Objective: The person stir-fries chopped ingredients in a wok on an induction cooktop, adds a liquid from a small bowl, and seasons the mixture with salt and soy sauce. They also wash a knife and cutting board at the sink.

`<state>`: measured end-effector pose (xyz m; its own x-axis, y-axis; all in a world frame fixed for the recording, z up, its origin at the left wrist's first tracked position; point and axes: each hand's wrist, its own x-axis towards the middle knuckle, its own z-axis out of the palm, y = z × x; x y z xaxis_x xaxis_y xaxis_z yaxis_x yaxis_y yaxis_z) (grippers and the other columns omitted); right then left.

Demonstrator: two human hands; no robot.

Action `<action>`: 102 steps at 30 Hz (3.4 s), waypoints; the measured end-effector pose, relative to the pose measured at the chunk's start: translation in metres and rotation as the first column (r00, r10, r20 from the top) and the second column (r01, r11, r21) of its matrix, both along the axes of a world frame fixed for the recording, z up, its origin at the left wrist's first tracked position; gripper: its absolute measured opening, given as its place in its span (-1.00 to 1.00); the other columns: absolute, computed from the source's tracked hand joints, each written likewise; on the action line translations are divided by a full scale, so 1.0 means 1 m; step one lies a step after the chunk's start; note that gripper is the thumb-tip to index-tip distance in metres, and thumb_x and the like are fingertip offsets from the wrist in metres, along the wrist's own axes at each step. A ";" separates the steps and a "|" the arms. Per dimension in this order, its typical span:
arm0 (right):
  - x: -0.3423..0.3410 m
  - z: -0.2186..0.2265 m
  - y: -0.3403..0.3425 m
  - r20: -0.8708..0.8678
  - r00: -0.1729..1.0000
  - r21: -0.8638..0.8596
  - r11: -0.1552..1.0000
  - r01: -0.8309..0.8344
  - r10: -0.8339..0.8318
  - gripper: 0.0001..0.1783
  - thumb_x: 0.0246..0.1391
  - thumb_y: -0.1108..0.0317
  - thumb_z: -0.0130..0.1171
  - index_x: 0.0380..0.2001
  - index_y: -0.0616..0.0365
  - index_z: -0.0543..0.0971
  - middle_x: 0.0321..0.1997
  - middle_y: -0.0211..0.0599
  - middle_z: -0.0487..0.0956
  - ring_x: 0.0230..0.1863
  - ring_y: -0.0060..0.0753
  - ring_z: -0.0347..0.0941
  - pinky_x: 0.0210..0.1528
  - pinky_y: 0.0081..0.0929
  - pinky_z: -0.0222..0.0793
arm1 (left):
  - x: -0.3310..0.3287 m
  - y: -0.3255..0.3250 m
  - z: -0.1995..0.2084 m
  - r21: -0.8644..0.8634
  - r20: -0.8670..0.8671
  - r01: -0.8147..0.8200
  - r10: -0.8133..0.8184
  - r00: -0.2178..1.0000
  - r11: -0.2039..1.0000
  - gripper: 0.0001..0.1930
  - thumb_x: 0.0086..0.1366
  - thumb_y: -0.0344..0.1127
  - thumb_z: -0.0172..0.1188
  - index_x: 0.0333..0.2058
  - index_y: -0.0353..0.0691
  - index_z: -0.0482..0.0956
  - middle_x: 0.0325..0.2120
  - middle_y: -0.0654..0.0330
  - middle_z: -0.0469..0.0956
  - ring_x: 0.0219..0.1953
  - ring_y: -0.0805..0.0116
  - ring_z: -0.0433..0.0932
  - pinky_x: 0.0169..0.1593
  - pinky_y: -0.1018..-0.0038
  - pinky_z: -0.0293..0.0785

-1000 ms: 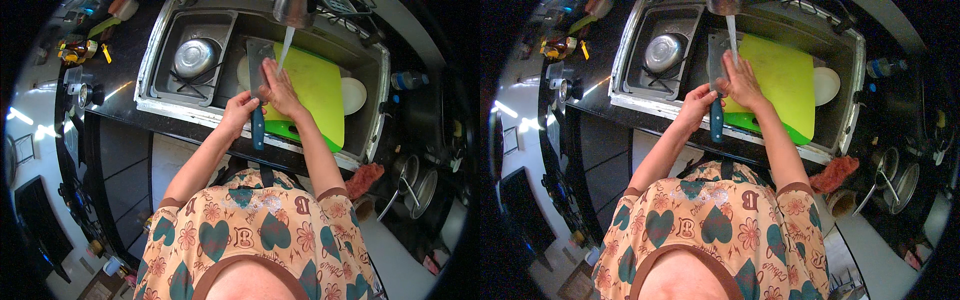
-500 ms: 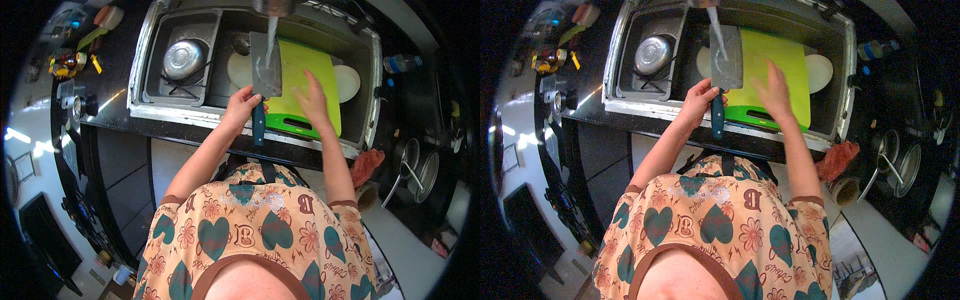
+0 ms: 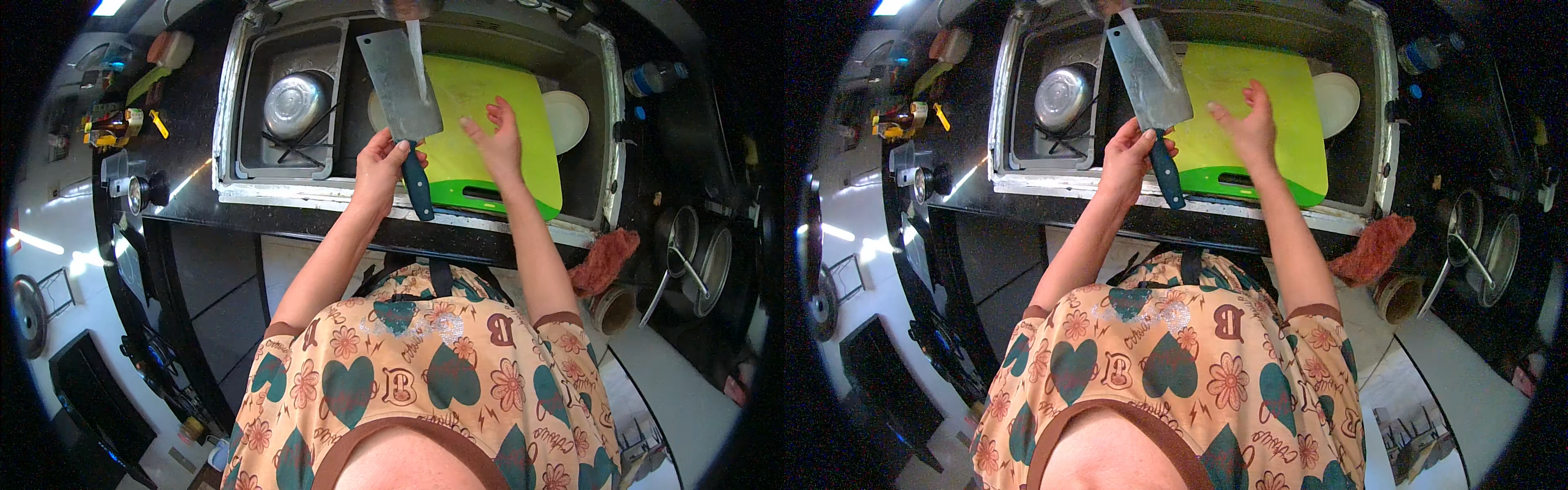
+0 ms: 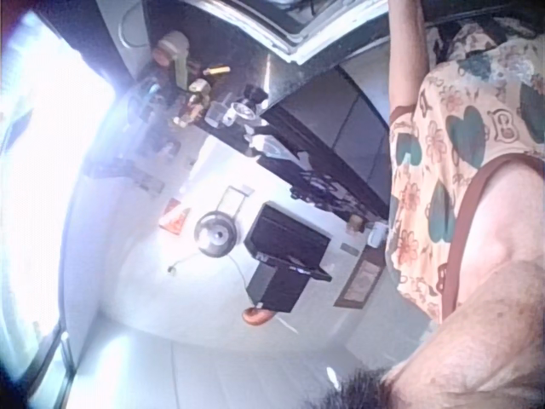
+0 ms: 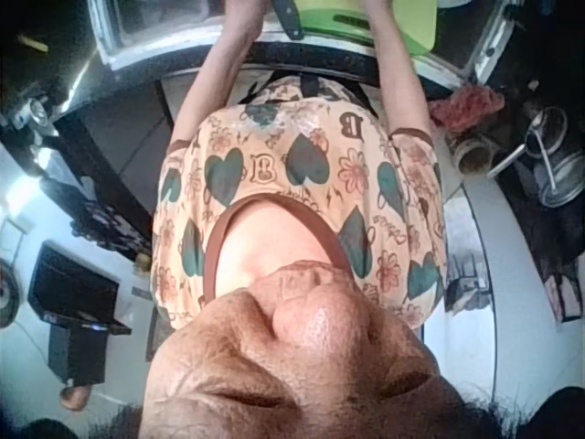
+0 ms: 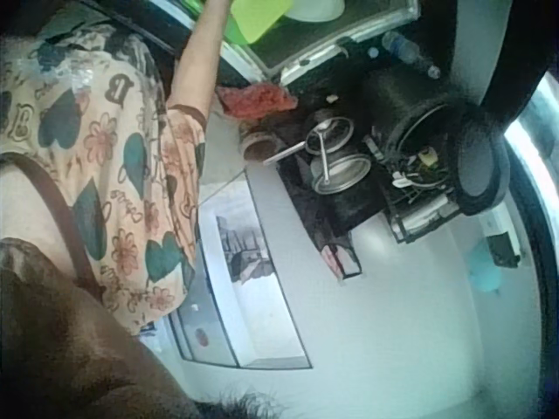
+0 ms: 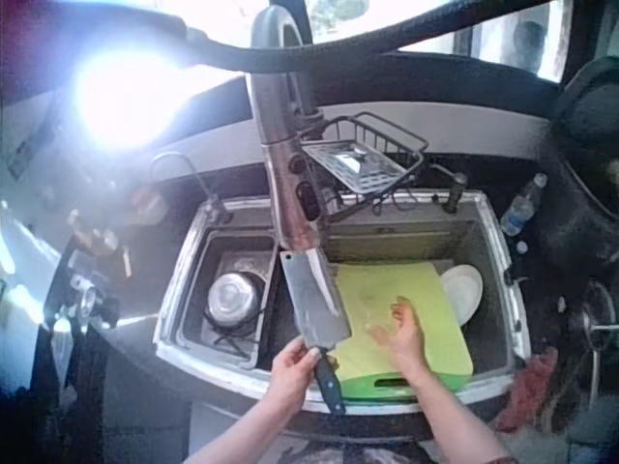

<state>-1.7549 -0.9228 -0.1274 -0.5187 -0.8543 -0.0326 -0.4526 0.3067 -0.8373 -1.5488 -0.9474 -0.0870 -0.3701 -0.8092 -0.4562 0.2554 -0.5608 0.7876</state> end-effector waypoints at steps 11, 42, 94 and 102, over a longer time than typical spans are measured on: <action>-0.043 -0.017 0.026 -0.186 0.982 -0.045 0.999 -0.011 0.003 -0.71 0.09 0.24 0.19 -0.19 0.20 0.60 -0.22 -0.12 0.60 -0.20 -0.13 0.54 -0.11 -0.32 0.43 | 0.014 -0.003 0.003 -0.064 0.143 0.048 -0.038 0.989 0.997 -0.68 0.37 -0.41 0.01 0.08 -0.31 0.38 -0.25 0.13 0.55 -0.34 0.41 0.56 -0.19 0.42 0.57; 0.090 0.039 -0.002 -0.628 0.468 0.019 0.613 -0.790 0.622 -0.53 0.03 0.51 -0.04 0.08 0.23 0.44 0.19 -0.04 0.42 0.28 -0.07 0.27 0.34 -0.19 0.12 | 0.070 0.001 0.014 -0.671 0.666 0.733 0.521 0.533 0.108 -0.81 0.03 -0.51 0.14 -0.33 -0.17 0.51 -0.32 0.22 0.50 -0.31 0.21 0.51 -0.21 0.34 0.45; -0.003 0.237 -0.074 -0.117 0.934 -0.428 0.831 -0.355 0.338 -0.72 0.17 0.32 0.19 -0.09 0.17 0.46 -0.25 -0.39 0.55 -0.23 -0.61 0.48 -0.20 -0.63 0.39 | 0.159 0.022 -0.001 -0.783 0.621 0.484 0.528 0.580 0.390 -0.75 -0.06 -0.60 0.25 -0.36 -0.18 0.53 -0.35 0.20 0.55 -0.30 0.16 0.54 -0.22 0.34 0.48; -0.039 0.184 -0.056 0.004 0.910 -0.533 0.770 -0.350 0.416 -0.57 0.30 0.18 -0.01 0.14 0.19 0.36 0.06 -0.23 0.52 0.16 -0.35 0.40 0.27 -0.34 0.25 | 0.160 0.017 -0.002 -0.792 0.610 0.464 0.529 0.589 0.396 -0.76 -0.06 -0.60 0.26 -0.37 -0.18 0.54 -0.35 0.20 0.55 -0.30 0.17 0.55 -0.22 0.35 0.48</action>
